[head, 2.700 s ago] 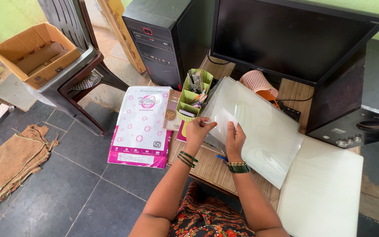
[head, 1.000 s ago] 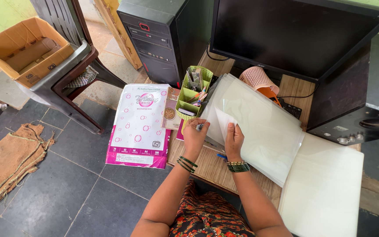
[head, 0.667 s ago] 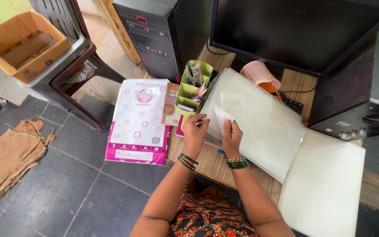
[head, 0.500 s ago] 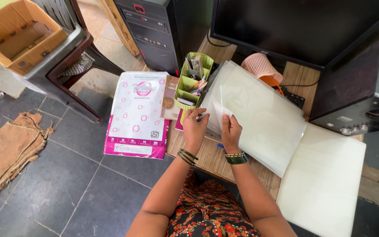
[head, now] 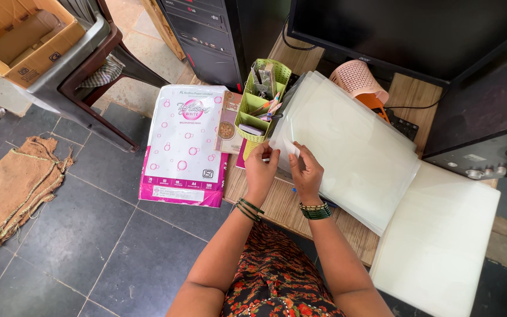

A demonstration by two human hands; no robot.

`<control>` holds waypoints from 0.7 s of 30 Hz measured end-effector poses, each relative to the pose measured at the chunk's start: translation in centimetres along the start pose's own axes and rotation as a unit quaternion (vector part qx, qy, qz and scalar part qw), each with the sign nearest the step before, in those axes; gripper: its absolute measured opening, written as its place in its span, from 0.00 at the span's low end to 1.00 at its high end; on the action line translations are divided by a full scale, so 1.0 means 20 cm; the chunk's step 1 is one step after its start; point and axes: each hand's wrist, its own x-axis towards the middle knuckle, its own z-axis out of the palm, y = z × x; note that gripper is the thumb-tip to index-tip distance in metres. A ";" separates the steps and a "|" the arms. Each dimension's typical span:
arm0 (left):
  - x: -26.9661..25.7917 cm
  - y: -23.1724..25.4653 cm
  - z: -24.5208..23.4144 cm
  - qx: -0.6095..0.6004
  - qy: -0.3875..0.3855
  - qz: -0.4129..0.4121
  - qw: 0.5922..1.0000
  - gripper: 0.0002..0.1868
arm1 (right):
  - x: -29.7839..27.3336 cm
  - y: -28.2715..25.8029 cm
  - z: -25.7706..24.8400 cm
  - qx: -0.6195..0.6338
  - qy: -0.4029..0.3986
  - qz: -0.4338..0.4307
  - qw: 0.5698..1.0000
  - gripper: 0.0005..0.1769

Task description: The person places items into plastic bags on a desk. They open clear plastic bags, insert white sheets, and place the filled bags into a larger grey printed mailing bag.

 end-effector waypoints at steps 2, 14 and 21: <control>-0.01 -0.06 0.00 0.029 -0.005 0.000 1.000 0.16 | 0.01 -0.01 0.00 -0.027 -0.020 0.009 0.999 0.16; 0.03 -0.17 -0.04 -0.077 -0.110 -0.042 0.990 0.13 | 0.03 -0.03 0.04 -0.067 -0.031 -0.021 0.997 0.17; 0.05 -0.24 -0.02 -0.168 -0.152 -0.052 0.973 0.09 | 0.02 -0.02 0.06 -0.092 -0.028 -0.036 0.995 0.19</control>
